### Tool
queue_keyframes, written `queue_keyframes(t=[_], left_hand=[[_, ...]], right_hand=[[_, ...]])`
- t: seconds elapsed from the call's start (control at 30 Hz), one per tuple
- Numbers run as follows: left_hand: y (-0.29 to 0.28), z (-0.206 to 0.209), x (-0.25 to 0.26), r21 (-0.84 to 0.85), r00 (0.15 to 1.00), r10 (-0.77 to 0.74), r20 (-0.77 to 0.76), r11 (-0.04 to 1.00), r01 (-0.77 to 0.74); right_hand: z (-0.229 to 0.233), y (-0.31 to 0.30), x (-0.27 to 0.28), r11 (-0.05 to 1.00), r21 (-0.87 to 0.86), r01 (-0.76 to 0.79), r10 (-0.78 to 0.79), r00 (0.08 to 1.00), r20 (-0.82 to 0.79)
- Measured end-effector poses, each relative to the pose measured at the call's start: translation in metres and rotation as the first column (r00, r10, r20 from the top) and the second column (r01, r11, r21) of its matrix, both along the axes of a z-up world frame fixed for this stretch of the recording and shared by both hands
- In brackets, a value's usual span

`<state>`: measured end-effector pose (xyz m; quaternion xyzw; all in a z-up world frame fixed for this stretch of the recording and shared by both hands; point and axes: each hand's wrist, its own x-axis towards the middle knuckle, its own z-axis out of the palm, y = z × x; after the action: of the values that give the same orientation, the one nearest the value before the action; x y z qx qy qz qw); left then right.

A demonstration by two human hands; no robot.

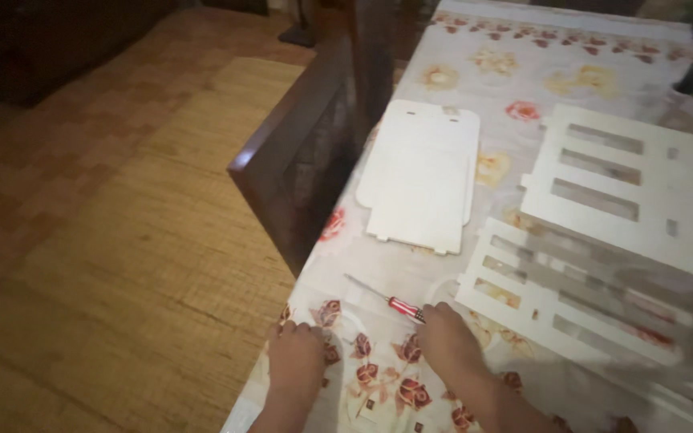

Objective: The person assembles a white plastic shelving unit on a dining table. They use a screwdriver to tighten screws into pre-drilled holes, align side panels, and secure the structure. The person handles multiple flat panels and screws, progressively building the unit.

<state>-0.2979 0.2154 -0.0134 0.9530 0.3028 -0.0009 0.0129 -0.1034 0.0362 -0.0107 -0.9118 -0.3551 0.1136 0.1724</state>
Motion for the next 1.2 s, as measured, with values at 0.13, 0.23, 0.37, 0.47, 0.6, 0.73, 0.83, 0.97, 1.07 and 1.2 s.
queue_keyframes(t=[0.13,0.23,0.37,0.47,0.6,0.73,0.83,0.97,1.07,1.2], left_hand=[[-0.003,-0.001,0.004,0.134,0.991,-0.019,0.131,0.991,0.002],[-0.004,0.016,0.011,0.077,0.961,-0.022,0.276,0.997,0.001],[0.009,0.051,0.039,-0.245,0.961,0.16,0.225,0.964,-0.103],[0.018,0.078,0.064,-0.675,0.806,0.489,0.333,0.721,-0.159],[0.027,0.13,0.107,-0.647,0.576,0.421,0.701,0.715,0.264],[0.011,0.202,0.14,-0.734,0.545,0.497,0.675,0.526,0.43],[-0.016,0.244,0.161,-0.701,0.545,0.446,0.71,0.383,0.601],[-0.07,0.268,0.192,-0.635,0.566,0.29,0.772,0.396,0.663],[-0.12,0.275,0.221,-0.567,0.57,0.134,0.811,0.425,0.706],[-0.188,0.279,0.263,-0.535,0.599,-0.037,0.8,0.407,0.74]], right_hand=[[-0.013,0.004,0.003,0.998,-0.058,0.033,-0.035,0.998,-0.042],[0.002,0.009,-0.003,0.987,-0.005,0.161,-0.16,0.98,-0.118],[0.04,0.004,-0.009,0.941,0.241,0.238,-0.203,0.966,-0.16],[0.08,0.001,0.002,0.872,0.333,0.359,-0.224,0.897,-0.382],[0.146,-0.013,0.013,0.606,0.691,0.394,0.086,0.832,-0.549],[0.213,-0.055,0.016,0.514,0.816,0.263,0.213,0.883,-0.418],[0.245,-0.09,0.021,0.457,0.87,0.182,0.113,0.959,-0.26],[0.275,-0.152,0.037,0.243,0.92,0.309,-0.01,0.949,-0.316],[0.3,-0.212,0.052,0.194,0.961,0.199,-0.161,0.972,-0.169],[0.332,-0.286,0.075,0.185,0.98,0.077,-0.307,0.951,-0.017]])
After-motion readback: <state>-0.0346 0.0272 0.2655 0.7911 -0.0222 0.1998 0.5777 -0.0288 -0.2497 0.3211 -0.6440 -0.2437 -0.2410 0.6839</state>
